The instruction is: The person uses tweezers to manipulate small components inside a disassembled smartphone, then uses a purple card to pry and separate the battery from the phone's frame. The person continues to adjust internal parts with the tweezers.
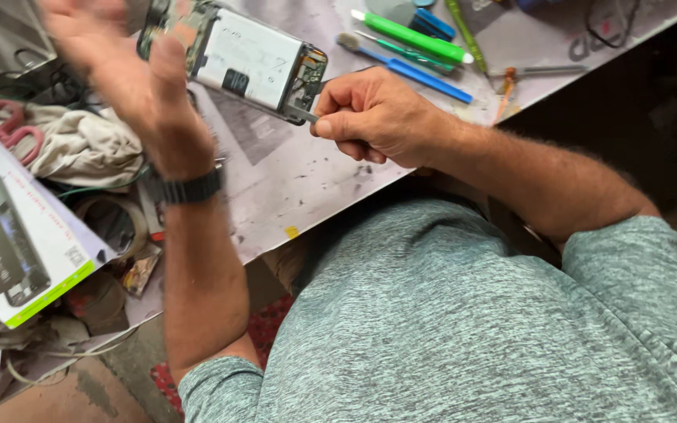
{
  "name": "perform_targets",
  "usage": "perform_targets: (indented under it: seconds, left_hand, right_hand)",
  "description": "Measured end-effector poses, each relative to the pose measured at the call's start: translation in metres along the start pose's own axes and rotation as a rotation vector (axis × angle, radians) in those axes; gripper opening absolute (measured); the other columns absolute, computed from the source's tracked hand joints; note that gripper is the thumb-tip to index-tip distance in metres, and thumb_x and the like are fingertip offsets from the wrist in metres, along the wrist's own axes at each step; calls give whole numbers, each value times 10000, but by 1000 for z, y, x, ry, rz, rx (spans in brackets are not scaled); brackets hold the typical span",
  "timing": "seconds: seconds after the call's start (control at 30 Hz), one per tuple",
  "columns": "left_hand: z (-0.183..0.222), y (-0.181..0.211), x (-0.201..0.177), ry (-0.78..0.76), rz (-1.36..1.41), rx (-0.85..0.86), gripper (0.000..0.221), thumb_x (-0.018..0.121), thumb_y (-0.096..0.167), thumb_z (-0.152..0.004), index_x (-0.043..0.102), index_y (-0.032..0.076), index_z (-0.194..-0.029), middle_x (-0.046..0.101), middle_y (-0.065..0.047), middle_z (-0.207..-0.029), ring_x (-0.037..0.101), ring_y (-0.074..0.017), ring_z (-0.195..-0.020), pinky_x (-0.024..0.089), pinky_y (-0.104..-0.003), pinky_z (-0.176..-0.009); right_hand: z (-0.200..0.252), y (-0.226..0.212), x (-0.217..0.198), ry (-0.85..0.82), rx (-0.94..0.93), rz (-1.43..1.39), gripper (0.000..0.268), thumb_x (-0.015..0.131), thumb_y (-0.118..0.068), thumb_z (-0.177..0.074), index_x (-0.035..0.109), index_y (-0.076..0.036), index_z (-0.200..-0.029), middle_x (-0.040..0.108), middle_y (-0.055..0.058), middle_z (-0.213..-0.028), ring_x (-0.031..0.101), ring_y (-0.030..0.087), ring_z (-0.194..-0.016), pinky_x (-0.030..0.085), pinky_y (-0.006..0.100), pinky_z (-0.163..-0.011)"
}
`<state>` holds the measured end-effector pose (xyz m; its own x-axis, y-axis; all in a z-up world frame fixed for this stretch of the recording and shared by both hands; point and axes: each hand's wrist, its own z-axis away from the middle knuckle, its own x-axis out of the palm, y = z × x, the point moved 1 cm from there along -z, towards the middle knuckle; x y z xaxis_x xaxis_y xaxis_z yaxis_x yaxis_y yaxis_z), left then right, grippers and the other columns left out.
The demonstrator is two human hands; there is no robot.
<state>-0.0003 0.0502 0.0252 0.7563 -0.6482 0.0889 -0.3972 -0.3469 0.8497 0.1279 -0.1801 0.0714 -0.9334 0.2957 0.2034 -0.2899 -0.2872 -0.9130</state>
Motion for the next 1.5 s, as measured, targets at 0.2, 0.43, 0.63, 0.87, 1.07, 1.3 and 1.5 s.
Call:
perform_targets:
  seconds: [0.2, 0.43, 0.63, 0.87, 1.07, 1.3, 1.5]
  left_hand:
    - [-6, 76, 29, -813, -701, 252, 866, 955, 326, -746, 531, 40, -1444, 495, -188, -1533, 392, -409, -1473, 148, -632, -1230]
    - [-1, 78, 47, -964, -673, 255, 890, 993, 202, -730, 537, 43, -1477, 529, -172, -1459, 499, -379, -1381, 327, -548, -1240]
    - [9, 60, 38, -930, -443, 105, 816, 1012, 158, -737, 546, 34, -1395, 523, -161, -1399, 597, -338, -1319, 530, -421, -1112]
    - [14, 50, 30, -937, -353, -8, 765, 995, 141, -744, 565, 50, -1370, 533, -140, -1393, 618, -295, -1283, 548, -381, -1076]
    - [13, 41, 25, -929, -149, -146, 723, 985, 111, -844, 511, 42, -1386, 471, -82, -1418, 596, -171, -1249, 626, -287, -1030]
    - [12, 40, 27, -916, -100, -212, 728, 964, 64, -830, 480, 37, -1372, 428, -77, -1438, 576, -163, -1283, 625, -288, -1063]
    - [8, 42, 33, -884, -168, -163, 670, 936, 48, -833, 485, 20, -1328, 462, -81, -1383, 591, -135, -1163, 600, -275, -1048]
  right_hand:
    - [18, -26, -12, -12, -21, 431, 135, 653, -164, -978, 700, -43, -942, 606, -30, -637, 551, 40, -561, 444, 239, -496]
    - [27, -39, -16, -15, 11, 759, 146, 669, -172, -909, 697, -31, -886, 653, 37, -608, 611, 121, -536, 484, 313, -489]
    - [23, -41, -13, -47, 97, 814, 157, 677, -192, -898, 698, -37, -879, 670, 50, -614, 637, 147, -542, 511, 332, -508]
    - [17, -52, -9, -88, 171, 882, 156, 664, -198, -885, 707, -48, -886, 667, 67, -610, 635, 175, -547, 514, 361, -523]
    - [10, -69, -3, -106, 256, 929, 154, 646, -197, -878, 714, -60, -884, 669, 73, -605, 632, 187, -548, 513, 377, -521]
    - [2, -80, -4, -142, 284, 944, 152, 634, -171, -855, 721, -50, -887, 673, 93, -608, 651, 218, -553, 527, 397, -533]
    - [-5, -78, -12, -207, 90, 998, 165, 630, -147, -835, 737, -21, -840, 697, 153, -634, 696, 268, -559, 540, 423, -556]
